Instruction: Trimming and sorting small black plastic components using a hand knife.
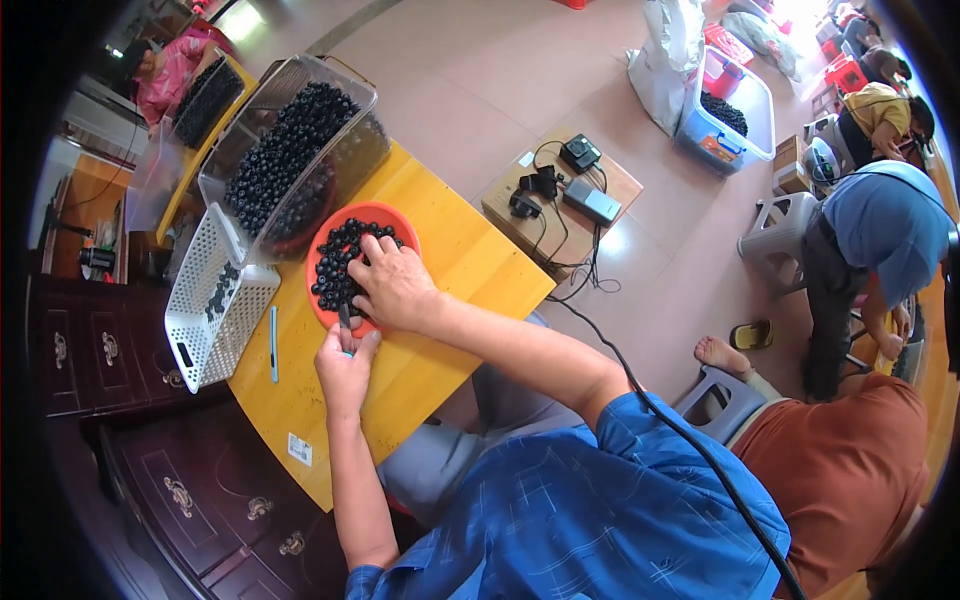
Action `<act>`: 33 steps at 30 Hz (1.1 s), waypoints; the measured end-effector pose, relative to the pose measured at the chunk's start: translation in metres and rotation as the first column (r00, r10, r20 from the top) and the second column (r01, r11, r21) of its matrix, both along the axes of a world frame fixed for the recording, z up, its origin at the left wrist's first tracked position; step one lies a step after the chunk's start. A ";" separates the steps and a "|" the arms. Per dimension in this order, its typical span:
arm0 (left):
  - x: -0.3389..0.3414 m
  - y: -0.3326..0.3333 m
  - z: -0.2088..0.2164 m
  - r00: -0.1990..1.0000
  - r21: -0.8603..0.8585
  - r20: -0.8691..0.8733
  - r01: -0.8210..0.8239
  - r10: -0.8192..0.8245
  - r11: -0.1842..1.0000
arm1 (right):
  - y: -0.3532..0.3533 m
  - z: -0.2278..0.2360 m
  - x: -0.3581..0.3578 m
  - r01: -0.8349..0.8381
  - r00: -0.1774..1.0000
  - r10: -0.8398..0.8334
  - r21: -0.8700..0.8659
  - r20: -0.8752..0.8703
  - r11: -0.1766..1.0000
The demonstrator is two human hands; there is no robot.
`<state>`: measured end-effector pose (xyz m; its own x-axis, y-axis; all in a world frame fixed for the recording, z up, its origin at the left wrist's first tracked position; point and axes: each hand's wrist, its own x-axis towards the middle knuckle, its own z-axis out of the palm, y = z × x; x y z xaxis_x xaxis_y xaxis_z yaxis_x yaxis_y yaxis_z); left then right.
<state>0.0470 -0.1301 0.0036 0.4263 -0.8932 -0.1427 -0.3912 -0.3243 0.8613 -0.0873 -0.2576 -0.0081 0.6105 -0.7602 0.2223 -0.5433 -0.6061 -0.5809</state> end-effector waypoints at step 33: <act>-0.002 0.015 0.016 0.943 -0.053 0.334 0.020 -0.001 0.998 | 0.007 0.007 0.008 -0.159 0.987 0.155 -0.176 -0.033 0.972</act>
